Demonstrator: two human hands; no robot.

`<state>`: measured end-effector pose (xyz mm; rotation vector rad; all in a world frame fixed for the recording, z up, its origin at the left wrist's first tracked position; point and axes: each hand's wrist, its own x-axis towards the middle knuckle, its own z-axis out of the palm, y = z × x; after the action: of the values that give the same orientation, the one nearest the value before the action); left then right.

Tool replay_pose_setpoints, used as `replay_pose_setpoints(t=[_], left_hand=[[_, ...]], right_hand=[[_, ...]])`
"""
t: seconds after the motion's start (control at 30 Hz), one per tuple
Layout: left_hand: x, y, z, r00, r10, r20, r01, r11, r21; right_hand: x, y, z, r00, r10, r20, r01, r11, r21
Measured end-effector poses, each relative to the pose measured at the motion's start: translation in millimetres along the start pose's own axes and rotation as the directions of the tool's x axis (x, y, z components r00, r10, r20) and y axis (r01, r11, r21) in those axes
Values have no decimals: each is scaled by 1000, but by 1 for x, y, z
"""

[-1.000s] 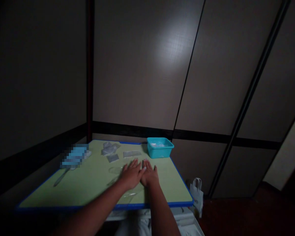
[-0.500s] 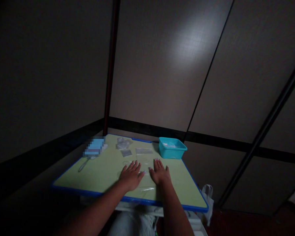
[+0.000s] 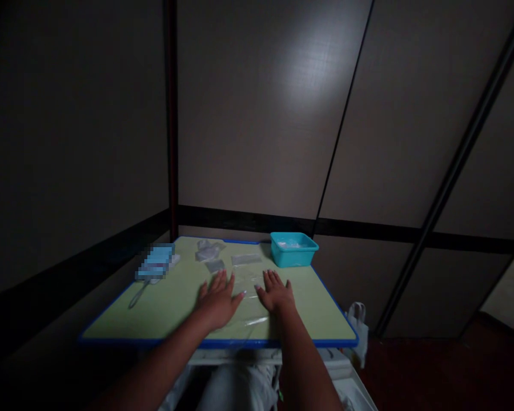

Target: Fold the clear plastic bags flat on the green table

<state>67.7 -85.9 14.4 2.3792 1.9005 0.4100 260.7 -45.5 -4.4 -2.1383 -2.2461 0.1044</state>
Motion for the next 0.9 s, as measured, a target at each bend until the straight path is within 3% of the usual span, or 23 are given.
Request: replay_pose_setpoints(t=[0.1,0.2,0.4,0.6,0.73,0.9], left_hand=[[-1,34,13,986,128,105,-119,989,-86],[3,42,25,978,149,149,-137,986,-93],[9,10,27,970,197,140,-192,980,-49],[-12,-26,17,970,209,120,-206,978,-34],[-20,-47,8,970,167,179,-168,986,-12],[-7,-43,-3,972,124,198,-122,992,-20]], right_hand=[[1,0,1,999,48,6,-48,999,1],[1,0,2,993,121,-8,-121,993,4],[3,1,7,989,141,-46,-140,989,37],[0,1,8,980,179,-83,-175,983,61],[-1,-1,5,977,207,-52,-204,977,63],[7,13,-3,993,112,42,-119,964,236]])
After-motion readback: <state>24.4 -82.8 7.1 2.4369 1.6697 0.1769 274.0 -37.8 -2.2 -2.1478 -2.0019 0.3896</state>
